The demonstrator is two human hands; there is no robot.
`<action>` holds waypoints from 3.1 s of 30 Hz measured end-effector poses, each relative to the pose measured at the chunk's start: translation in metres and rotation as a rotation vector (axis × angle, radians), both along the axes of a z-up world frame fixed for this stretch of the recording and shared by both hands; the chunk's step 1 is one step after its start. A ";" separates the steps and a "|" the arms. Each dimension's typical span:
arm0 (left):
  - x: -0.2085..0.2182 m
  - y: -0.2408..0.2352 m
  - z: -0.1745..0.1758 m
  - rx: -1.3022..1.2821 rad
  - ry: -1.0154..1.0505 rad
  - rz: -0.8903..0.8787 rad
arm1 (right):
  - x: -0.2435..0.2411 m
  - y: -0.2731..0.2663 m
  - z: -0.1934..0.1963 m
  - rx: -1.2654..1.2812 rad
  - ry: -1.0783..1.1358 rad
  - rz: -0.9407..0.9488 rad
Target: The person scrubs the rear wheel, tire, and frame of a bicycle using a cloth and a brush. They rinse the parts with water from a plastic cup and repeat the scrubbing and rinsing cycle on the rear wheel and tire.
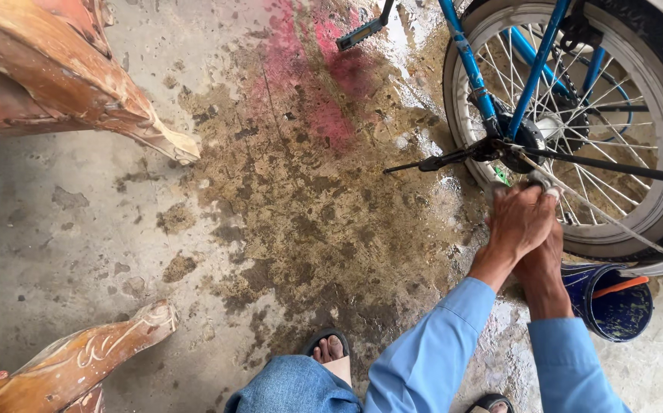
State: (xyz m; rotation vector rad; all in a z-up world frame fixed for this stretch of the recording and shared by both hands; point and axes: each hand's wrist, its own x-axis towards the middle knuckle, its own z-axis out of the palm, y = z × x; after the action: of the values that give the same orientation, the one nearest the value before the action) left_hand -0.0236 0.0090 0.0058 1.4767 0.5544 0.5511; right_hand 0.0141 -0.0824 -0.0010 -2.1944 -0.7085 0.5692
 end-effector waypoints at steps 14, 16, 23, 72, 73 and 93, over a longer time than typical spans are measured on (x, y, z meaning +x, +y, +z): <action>-0.030 0.035 0.017 -0.215 0.010 0.461 | 0.028 0.055 -0.057 0.546 0.037 -0.215; -0.027 0.032 0.009 -0.228 0.033 0.399 | 0.029 0.055 -0.059 0.620 0.174 -0.226; -0.015 0.017 -0.007 -0.065 0.049 0.426 | 0.023 0.046 -0.057 0.385 -0.089 -0.255; 0.031 0.174 -0.051 0.343 -0.087 0.269 | -0.057 -0.051 0.056 0.564 0.149 -0.558; 0.033 0.176 -0.056 0.335 -0.104 0.266 | -0.058 -0.050 0.054 0.591 0.157 -0.553; 0.048 0.179 -0.071 0.191 -0.077 0.238 | -0.072 -0.034 0.067 0.535 0.183 -0.508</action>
State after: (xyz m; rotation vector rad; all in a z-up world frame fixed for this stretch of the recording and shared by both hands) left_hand 0.0240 0.1877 -0.0655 1.5715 0.6353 0.8634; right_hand -0.0581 -0.1167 0.0657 -1.6961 -0.1573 0.2676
